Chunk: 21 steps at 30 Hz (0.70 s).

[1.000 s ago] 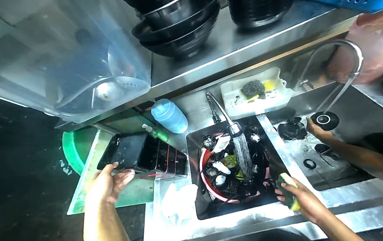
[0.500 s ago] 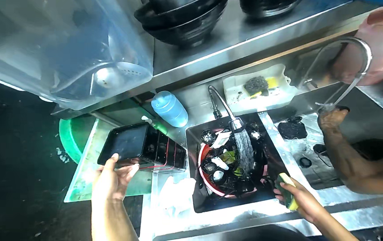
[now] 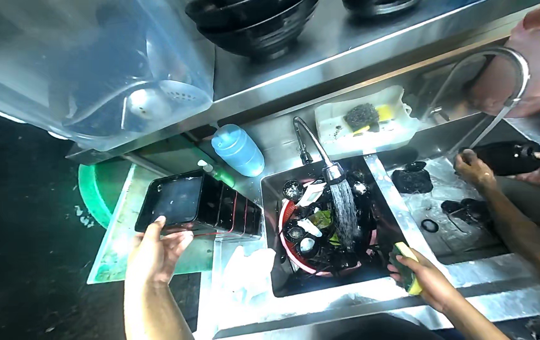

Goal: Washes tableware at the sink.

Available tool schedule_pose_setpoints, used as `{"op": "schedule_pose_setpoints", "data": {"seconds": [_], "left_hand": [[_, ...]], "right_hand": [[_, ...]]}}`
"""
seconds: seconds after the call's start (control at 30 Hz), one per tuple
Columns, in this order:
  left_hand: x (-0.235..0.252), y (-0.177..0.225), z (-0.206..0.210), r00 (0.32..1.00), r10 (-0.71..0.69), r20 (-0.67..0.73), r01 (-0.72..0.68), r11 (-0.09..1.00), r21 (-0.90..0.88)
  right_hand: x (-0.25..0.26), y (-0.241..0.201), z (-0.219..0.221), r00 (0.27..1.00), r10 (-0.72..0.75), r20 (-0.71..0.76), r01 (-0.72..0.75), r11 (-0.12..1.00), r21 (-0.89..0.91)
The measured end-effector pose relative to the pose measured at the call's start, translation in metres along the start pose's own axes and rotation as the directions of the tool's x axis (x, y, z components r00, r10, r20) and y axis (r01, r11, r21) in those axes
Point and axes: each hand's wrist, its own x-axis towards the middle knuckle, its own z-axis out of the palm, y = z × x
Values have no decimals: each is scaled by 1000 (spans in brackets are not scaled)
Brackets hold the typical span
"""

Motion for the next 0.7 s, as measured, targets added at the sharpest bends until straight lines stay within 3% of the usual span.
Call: {"op": "schedule_pose_setpoints", "data": {"seconds": [0.3, 0.47, 0.57, 0.7], "left_hand": [[11, 0, -6, 997, -43, 66, 39, 998, 50], [15, -5, -13, 997, -76, 30, 70, 986, 154], [4, -20, -11, 991, 44, -124, -35, 996, 78], [-22, -84, 16, 859, 268, -436, -318, 947, -45]], "right_hand": [[3, 0, 6, 1000, 12, 0, -12, 1000, -28], [6, -1, 6, 1000, 0, 9, 0, 998, -59], [6, -1, 4, 1000, 2, 8, -1, 998, -66], [9, 4, -1, 1000, 17, -5, -17, 998, -53]]}}
